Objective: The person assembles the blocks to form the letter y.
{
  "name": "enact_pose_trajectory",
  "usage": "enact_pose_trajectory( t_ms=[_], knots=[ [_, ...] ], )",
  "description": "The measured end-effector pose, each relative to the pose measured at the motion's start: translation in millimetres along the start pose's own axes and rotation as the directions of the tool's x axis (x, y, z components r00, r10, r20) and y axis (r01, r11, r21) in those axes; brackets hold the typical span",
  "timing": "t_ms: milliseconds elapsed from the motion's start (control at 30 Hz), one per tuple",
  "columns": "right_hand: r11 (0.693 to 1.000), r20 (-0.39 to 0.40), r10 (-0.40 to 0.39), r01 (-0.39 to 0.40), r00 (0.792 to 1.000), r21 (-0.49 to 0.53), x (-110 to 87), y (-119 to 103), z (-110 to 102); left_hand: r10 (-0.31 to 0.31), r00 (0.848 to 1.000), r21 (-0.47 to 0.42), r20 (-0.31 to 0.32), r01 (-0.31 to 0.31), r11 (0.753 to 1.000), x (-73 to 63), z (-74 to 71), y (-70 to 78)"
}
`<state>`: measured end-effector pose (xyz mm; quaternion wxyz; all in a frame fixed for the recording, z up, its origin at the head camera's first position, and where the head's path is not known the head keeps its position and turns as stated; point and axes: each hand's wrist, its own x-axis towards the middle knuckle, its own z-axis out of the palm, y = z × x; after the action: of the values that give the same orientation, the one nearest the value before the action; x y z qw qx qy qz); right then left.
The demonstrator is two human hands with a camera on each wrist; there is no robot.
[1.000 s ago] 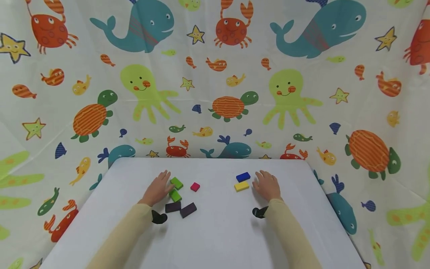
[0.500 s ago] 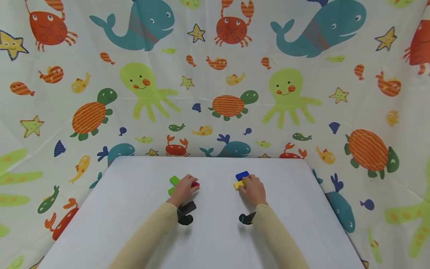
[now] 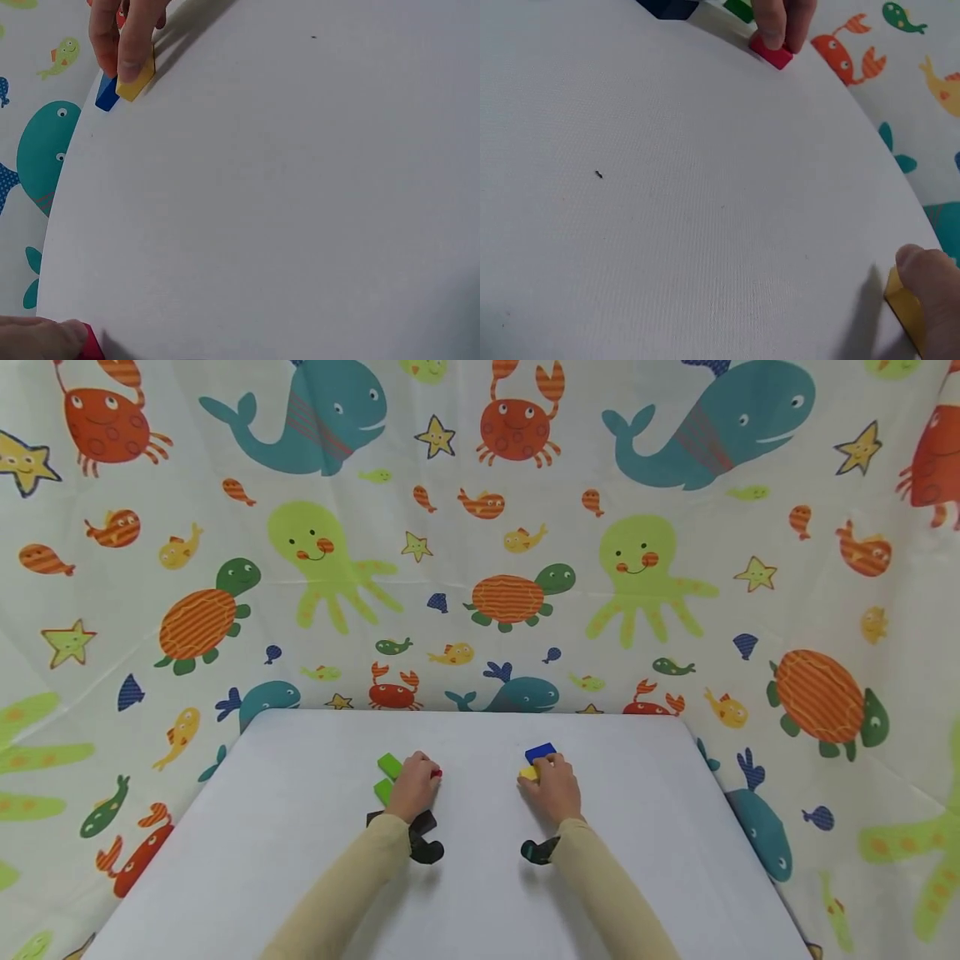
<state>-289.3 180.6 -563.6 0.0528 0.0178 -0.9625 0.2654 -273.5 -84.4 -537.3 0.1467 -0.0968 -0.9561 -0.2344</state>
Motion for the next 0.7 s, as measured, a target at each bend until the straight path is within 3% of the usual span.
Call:
enact_pose_trajectory(
  t_ms=[100, 300, 500, 700],
  knots=[
    [1.0, 0.017, 0.012, -0.012, 1.0, 0.004, 4.2, 1, 3, -0.006, 1.0, -0.009, -0.028, 0.006, 1.0, -1.2, 0.6, 5.0],
    [0.999, 0.028, 0.023, -0.024, 0.999, 0.038, 17.1, 9, 2, -0.026, 0.999, -0.057, -0.04, 0.024, 0.998, -2.4, 15.5, 12.6],
    [1.0, 0.014, 0.014, -0.014, 1.0, 0.026, 22.3, 13, -6, -0.026, 0.999, -0.148, 0.021, 0.029, 0.989, -0.6, 27.5, 22.7],
    [0.995, 0.027, 0.023, -0.025, 0.999, 0.093, 18.3, 9, -9, -0.035, 0.994, -0.222, 0.104, 0.058, 0.973, 2.5, 32.3, 27.2]
  ],
)
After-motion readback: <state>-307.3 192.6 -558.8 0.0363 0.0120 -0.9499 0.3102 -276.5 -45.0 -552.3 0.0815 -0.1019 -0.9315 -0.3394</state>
